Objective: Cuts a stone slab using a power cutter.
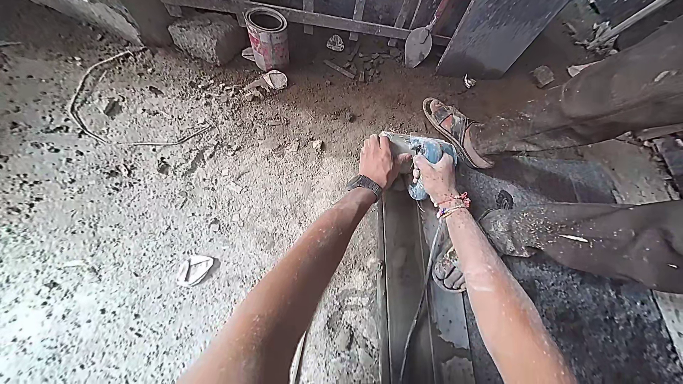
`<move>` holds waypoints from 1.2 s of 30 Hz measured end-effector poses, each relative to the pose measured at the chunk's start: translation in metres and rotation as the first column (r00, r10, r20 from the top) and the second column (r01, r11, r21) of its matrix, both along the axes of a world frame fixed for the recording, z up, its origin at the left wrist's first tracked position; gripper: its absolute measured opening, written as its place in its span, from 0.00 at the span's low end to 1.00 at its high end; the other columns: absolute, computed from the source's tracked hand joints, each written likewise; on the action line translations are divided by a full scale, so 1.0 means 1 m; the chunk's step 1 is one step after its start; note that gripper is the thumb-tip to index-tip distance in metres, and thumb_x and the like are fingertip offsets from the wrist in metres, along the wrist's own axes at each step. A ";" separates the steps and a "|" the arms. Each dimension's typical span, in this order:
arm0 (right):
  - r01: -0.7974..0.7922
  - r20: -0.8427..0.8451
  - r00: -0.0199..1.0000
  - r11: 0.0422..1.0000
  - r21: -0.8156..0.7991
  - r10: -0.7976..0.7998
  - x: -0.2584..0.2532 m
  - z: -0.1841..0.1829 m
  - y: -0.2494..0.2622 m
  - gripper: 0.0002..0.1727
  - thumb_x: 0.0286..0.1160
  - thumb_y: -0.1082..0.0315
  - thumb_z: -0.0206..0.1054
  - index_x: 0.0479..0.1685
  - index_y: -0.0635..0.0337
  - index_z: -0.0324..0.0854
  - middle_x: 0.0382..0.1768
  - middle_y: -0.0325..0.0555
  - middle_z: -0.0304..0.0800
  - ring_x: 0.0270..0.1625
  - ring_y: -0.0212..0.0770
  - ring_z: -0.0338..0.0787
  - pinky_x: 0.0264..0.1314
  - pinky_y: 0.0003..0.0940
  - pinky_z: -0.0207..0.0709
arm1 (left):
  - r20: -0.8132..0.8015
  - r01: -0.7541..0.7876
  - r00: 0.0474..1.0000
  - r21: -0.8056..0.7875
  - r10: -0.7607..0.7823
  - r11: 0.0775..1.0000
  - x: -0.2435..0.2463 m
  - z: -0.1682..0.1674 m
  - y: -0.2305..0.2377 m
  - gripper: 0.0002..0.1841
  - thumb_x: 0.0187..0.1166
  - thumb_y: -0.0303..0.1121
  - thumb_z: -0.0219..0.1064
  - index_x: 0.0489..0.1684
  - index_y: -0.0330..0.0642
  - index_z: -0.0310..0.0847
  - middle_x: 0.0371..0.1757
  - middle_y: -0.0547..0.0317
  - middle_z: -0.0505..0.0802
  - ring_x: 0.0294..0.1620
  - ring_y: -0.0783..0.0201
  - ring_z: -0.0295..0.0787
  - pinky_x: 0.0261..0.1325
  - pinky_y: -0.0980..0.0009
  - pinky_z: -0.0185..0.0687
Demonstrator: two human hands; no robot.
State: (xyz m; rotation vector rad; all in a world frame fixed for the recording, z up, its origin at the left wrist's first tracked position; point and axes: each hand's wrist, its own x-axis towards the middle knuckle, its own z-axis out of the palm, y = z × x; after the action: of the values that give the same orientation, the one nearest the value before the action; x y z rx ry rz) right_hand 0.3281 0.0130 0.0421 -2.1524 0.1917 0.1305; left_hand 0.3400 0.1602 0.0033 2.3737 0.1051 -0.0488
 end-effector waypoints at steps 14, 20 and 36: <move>-0.001 -0.032 0.999 1.000 0.001 0.001 0.011 0.000 0.002 0.16 0.79 0.53 0.67 0.52 0.55 0.77 0.17 0.38 0.79 0.13 0.35 0.78 0.18 0.32 0.79 | -0.020 -0.024 1.000 -0.002 0.024 1.000 0.016 0.001 0.004 0.42 0.79 0.62 0.67 0.74 0.27 0.72 0.71 0.28 0.80 0.75 0.34 0.77 0.76 0.43 0.74; -0.065 -0.030 0.997 0.984 0.166 0.071 0.012 -0.002 -0.004 0.21 0.72 0.52 0.76 0.55 0.52 0.77 0.21 0.37 0.83 0.16 0.32 0.80 0.23 0.29 0.81 | -0.056 -0.015 0.998 0.024 0.016 1.000 0.015 0.006 0.002 0.38 0.81 0.57 0.66 0.75 0.27 0.72 0.71 0.27 0.80 0.76 0.33 0.76 0.75 0.42 0.75; 0.106 -0.087 0.992 0.987 0.124 -0.096 0.000 0.007 0.014 0.19 0.82 0.64 0.69 0.61 0.66 0.71 0.24 0.44 0.79 0.18 0.35 0.81 0.26 0.32 0.83 | -0.100 -0.272 0.956 0.051 0.275 0.961 -0.003 0.059 0.025 0.31 0.92 0.52 0.46 0.69 0.29 0.77 0.72 0.30 0.81 0.76 0.35 0.78 0.73 0.44 0.77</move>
State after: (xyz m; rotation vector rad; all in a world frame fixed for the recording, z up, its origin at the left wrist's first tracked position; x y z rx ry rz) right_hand 0.3282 0.0273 0.0486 -2.0064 0.3302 0.1670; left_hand 0.3370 0.1856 0.0622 2.3709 0.4888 -0.0408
